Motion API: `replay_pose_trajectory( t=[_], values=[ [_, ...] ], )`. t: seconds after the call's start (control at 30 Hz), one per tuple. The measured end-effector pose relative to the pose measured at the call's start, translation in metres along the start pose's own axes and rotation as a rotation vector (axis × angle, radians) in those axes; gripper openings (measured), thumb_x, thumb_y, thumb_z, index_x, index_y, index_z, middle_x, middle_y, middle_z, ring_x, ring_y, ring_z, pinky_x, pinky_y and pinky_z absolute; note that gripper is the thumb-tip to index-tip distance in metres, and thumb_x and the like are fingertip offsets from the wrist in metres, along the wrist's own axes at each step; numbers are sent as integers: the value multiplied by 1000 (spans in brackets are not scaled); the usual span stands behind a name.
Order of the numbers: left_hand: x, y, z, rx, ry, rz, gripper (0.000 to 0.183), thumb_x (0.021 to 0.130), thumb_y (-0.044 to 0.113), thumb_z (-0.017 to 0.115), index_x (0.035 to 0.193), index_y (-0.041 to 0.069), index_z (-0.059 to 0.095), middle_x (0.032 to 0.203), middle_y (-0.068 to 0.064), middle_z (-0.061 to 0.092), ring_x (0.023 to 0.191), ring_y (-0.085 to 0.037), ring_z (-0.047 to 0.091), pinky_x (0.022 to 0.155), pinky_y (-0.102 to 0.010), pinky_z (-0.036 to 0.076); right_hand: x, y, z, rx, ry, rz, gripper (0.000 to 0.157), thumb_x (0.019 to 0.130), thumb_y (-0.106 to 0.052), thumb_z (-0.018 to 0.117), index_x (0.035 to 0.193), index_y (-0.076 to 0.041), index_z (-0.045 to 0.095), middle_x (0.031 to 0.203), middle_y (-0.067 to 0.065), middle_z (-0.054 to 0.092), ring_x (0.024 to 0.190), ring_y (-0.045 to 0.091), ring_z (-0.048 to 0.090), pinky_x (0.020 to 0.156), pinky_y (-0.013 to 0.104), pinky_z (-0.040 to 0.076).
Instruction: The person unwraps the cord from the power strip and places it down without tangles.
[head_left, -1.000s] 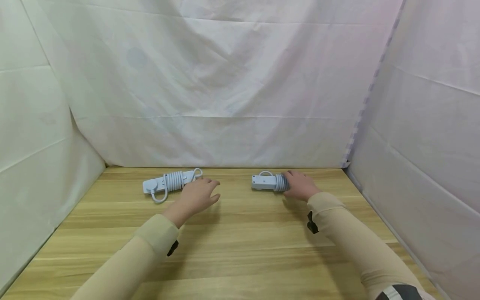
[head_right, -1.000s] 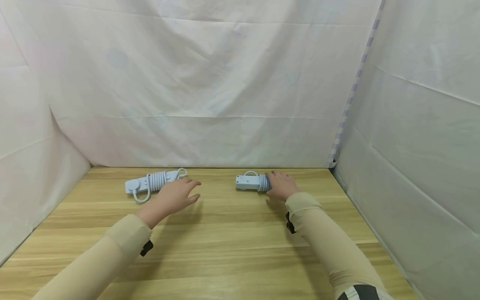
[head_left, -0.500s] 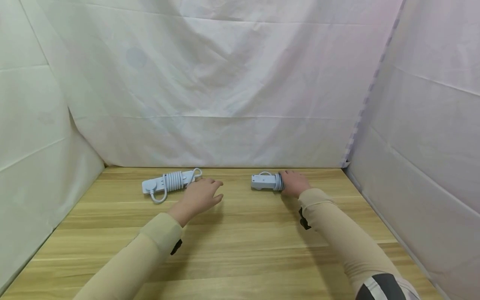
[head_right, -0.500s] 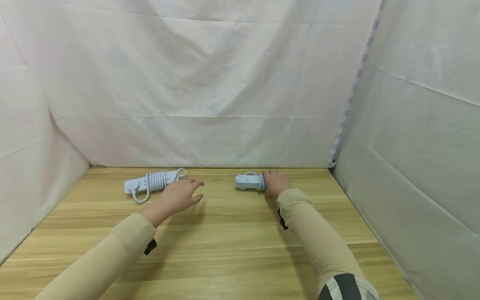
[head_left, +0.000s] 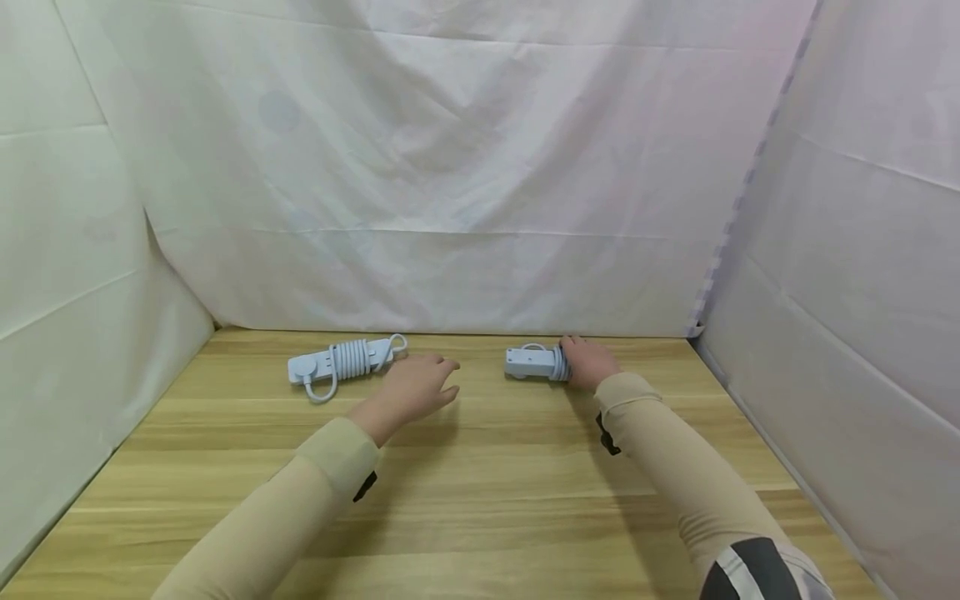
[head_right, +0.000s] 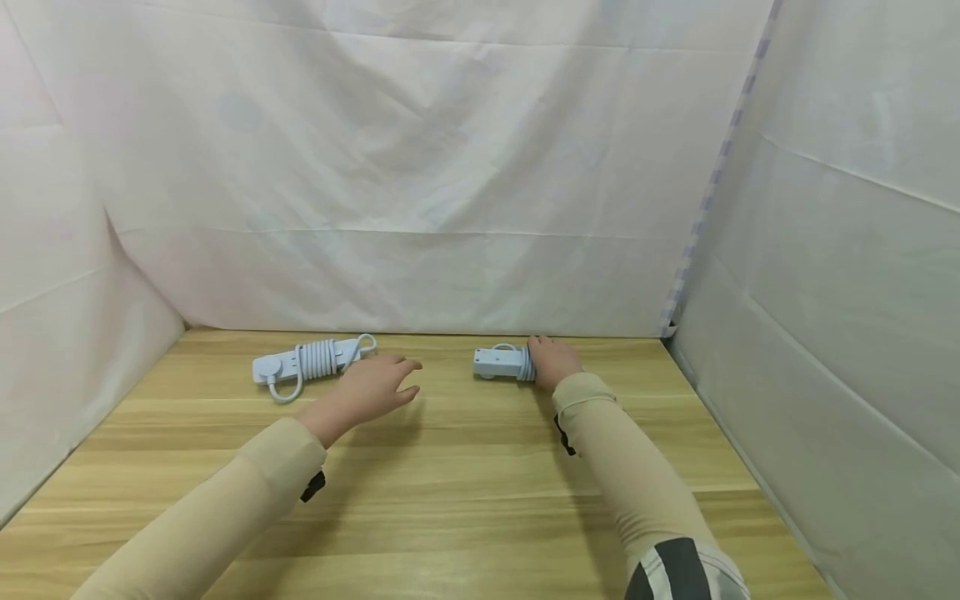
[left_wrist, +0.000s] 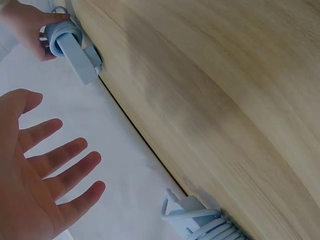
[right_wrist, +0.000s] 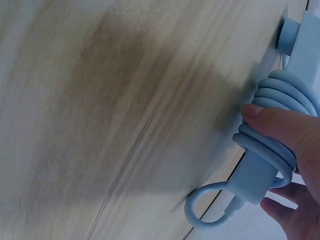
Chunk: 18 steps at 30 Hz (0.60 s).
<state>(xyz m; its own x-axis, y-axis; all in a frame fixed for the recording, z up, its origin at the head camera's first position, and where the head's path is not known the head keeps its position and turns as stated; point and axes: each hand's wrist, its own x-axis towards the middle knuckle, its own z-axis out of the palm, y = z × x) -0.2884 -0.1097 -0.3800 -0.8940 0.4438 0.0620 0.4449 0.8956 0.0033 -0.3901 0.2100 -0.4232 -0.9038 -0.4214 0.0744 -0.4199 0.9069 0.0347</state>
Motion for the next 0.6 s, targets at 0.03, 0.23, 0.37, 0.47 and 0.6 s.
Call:
replay_pose_trajectory(
  t=[0.03, 0.23, 0.37, 0.47, 0.6],
  values=[
    [1, 1, 0, -6, -3, 4, 44, 98, 38, 55, 134, 13, 57, 127, -9, 61, 106, -29, 62, 83, -46, 51, 0, 0, -1, 2, -7, -2, 55, 78, -14, 82, 122, 2, 53, 114, 20, 59, 100, 36, 60, 85, 49, 49],
    [7, 7, 3, -50, 5, 32, 43, 98, 35, 56, 134, 11, 57, 126, -9, 61, 110, -29, 60, 92, -44, 47, -2, -2, -10, 50, -61, -3, 52, 79, -17, 82, 119, 0, 55, 112, 18, 62, 100, 34, 61, 85, 48, 49],
    [8, 9, 6, -67, 14, 47, 43, 98, 34, 57, 133, 10, 57, 124, -10, 61, 109, -29, 60, 91, -44, 47, -6, -3, -15, 88, -94, -3, 49, 77, -18, 84, 115, -2, 57, 106, 14, 64, 94, 31, 63, 82, 47, 50],
    [8, 11, 7, -82, 12, 53, 43, 97, 33, 58, 132, 9, 57, 123, -11, 60, 109, -28, 60, 90, -44, 48, -9, -3, -18, 98, -119, -9, 44, 79, -19, 83, 112, -4, 57, 102, 11, 64, 91, 28, 62, 81, 46, 51],
    [8, 12, 7, -90, 9, 46, 42, 98, 32, 59, 133, 9, 57, 124, -11, 60, 111, -28, 59, 90, -44, 48, -12, -3, -21, 123, -131, -29, 40, 81, -24, 82, 109, -7, 58, 98, 8, 64, 87, 24, 62, 78, 45, 51]
  ],
)
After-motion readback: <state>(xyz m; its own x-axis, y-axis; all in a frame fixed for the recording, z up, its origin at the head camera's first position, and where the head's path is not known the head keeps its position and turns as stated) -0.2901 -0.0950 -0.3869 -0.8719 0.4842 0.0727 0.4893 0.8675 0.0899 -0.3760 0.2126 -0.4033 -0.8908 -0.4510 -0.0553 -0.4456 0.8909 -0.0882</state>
